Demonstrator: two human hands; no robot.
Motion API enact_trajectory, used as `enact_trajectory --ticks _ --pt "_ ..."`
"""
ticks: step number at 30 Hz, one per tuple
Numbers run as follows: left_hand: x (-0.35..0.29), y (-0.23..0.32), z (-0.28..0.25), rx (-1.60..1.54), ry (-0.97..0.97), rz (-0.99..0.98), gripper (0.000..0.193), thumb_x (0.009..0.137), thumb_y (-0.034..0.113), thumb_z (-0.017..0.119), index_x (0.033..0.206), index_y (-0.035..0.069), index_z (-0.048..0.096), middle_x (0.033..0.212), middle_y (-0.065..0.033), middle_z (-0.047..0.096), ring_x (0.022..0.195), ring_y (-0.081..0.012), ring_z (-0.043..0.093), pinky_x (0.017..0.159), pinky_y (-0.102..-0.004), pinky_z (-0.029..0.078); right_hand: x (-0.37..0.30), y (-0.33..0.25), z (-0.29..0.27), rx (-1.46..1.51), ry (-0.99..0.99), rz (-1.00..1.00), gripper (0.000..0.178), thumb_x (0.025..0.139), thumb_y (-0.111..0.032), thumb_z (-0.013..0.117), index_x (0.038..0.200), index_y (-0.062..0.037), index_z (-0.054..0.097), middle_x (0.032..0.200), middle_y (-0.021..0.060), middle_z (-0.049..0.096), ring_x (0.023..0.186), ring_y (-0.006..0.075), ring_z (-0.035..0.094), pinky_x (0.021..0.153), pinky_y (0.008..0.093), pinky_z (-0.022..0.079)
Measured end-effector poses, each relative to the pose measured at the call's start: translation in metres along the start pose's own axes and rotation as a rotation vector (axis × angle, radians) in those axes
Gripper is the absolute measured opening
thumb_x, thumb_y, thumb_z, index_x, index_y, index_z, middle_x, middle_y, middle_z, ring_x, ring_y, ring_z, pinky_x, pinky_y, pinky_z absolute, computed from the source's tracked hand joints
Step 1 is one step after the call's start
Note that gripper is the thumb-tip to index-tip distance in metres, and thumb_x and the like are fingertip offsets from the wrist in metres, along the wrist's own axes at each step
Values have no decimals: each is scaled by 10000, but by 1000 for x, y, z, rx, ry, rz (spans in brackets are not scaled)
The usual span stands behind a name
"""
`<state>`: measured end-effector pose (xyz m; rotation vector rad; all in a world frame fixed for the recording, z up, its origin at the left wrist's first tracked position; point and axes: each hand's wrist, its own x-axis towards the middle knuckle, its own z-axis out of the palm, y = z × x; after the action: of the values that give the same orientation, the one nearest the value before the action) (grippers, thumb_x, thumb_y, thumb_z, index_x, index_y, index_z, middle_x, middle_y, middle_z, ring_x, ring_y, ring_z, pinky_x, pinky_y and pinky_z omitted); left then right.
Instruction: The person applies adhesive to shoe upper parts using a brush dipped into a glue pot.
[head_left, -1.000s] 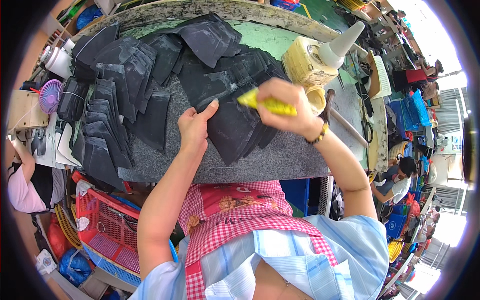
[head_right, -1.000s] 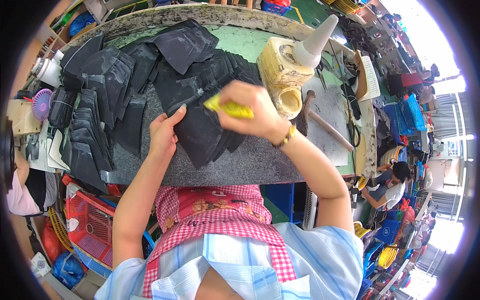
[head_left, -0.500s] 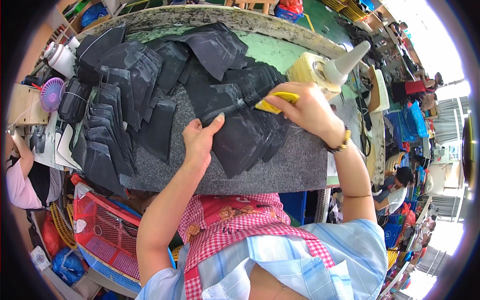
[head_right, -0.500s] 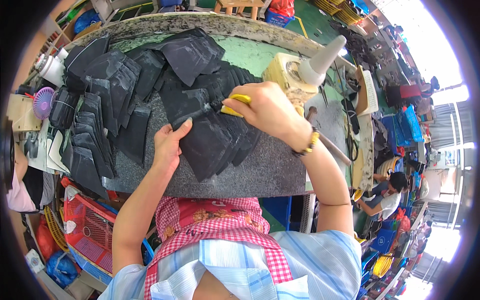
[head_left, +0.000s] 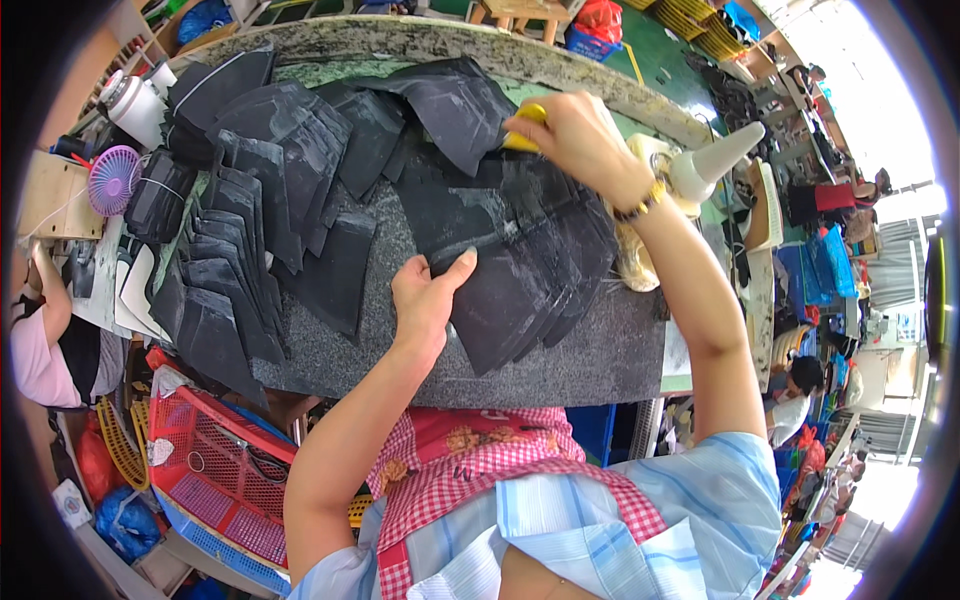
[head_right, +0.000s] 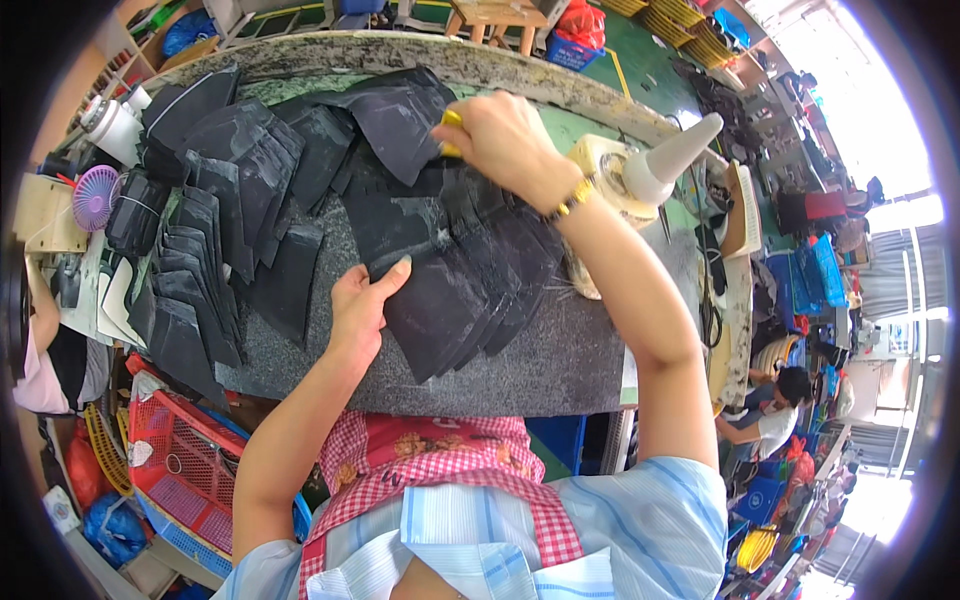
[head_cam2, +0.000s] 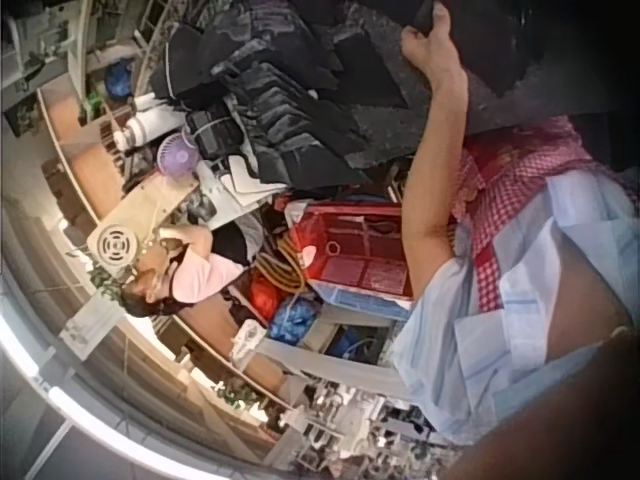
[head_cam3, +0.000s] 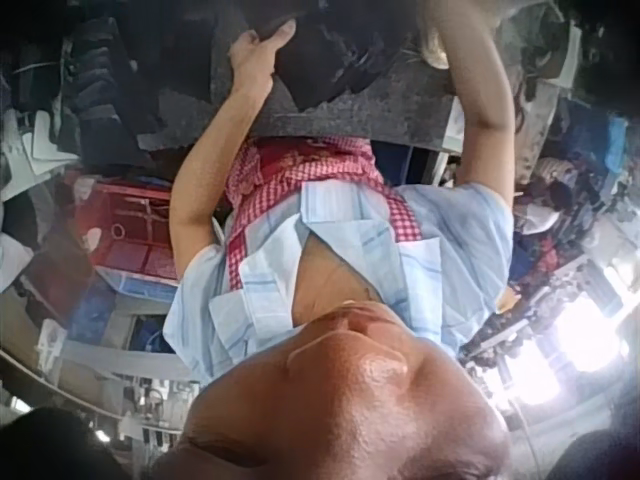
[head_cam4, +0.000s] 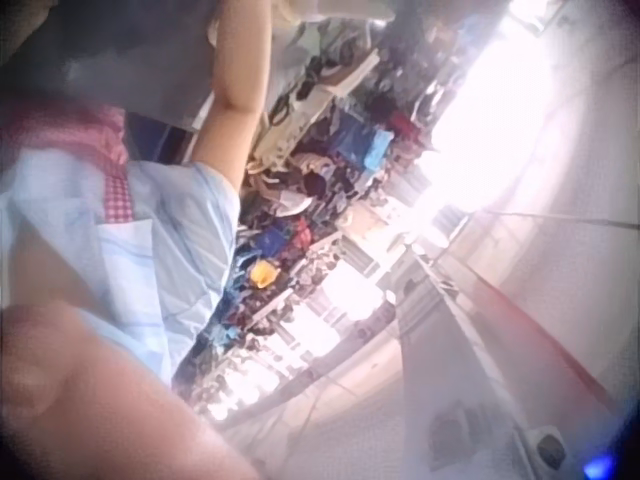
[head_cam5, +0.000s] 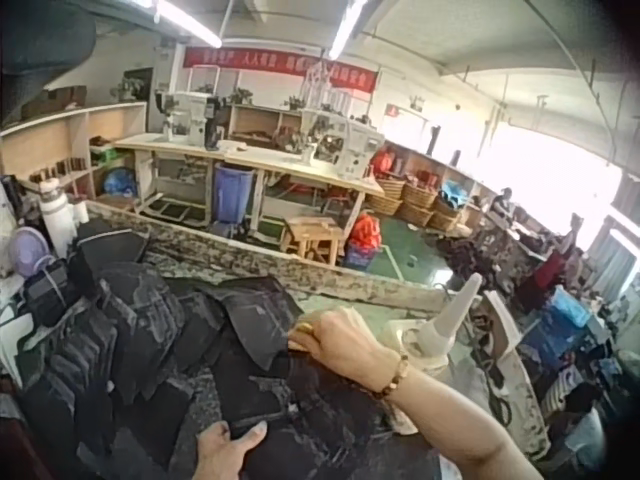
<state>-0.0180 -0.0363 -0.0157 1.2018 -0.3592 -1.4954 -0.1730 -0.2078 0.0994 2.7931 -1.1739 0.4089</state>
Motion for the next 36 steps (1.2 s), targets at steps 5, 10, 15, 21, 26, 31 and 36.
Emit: enact_trajectory --ticks 5,10,15,21,26,31,36 --pt "-2 3 2 12 16 1 350 810 104 775 1027 -79 570 995 -150 663 866 -179 653 783 -282 520 -52 -15 -11 546 -105 13 190 731 -242 703 730 -53 715 651 117 662 603 271 647 628 336 524" --pt "0 -3 -1 27 -13 34 379 802 180 796 1031 -31 580 925 -91 668 748 -120 657 599 -204 509 -57 -7 -37 650 -13 108 89 753 -93 650 778 -9 666 718 31 659 706 102 602 648 270 485" --pt "2 -1 2 135 128 18 388 785 142 806 1031 -65 588 981 -138 667 872 -189 655 790 -286 517 -76 -7 -49 503 -191 -22 158 717 -187 699 706 -31 678 676 78 679 636 212 663 619 310 516" --pt "-3 9 6 100 60 -31 350 782 133 806 999 -40 592 970 -126 665 853 -182 654 780 -282 525 -87 -30 -18 655 31 -17 140 747 -108 690 845 -13 662 791 56 671 725 162 629 674 302 506" --pt "-36 -3 10 -57 -93 112 342 802 55 766 1068 -31 570 1071 -99 649 971 -160 618 880 -284 483 -139 -8 -59 894 103 155 118 747 -72 699 824 9 661 790 47 660 742 104 606 676 262 488" --pt "-64 35 8 -15 -180 292 347 821 17 724 1127 -27 565 1097 -87 646 1003 -151 605 933 -291 462 -185 21 -81 959 135 395 110 835 -69 646 847 36 678 808 15 660 745 63 566 674 223 449" --pt "-2 131 24 -121 -354 449 292 871 61 682 1137 -11 586 1149 -103 641 1036 -182 621 936 -322 480 -228 33 -83 1001 197 602 156 860 -115 640 856 37 673 754 -25 618 686 30 500 613 191 396"
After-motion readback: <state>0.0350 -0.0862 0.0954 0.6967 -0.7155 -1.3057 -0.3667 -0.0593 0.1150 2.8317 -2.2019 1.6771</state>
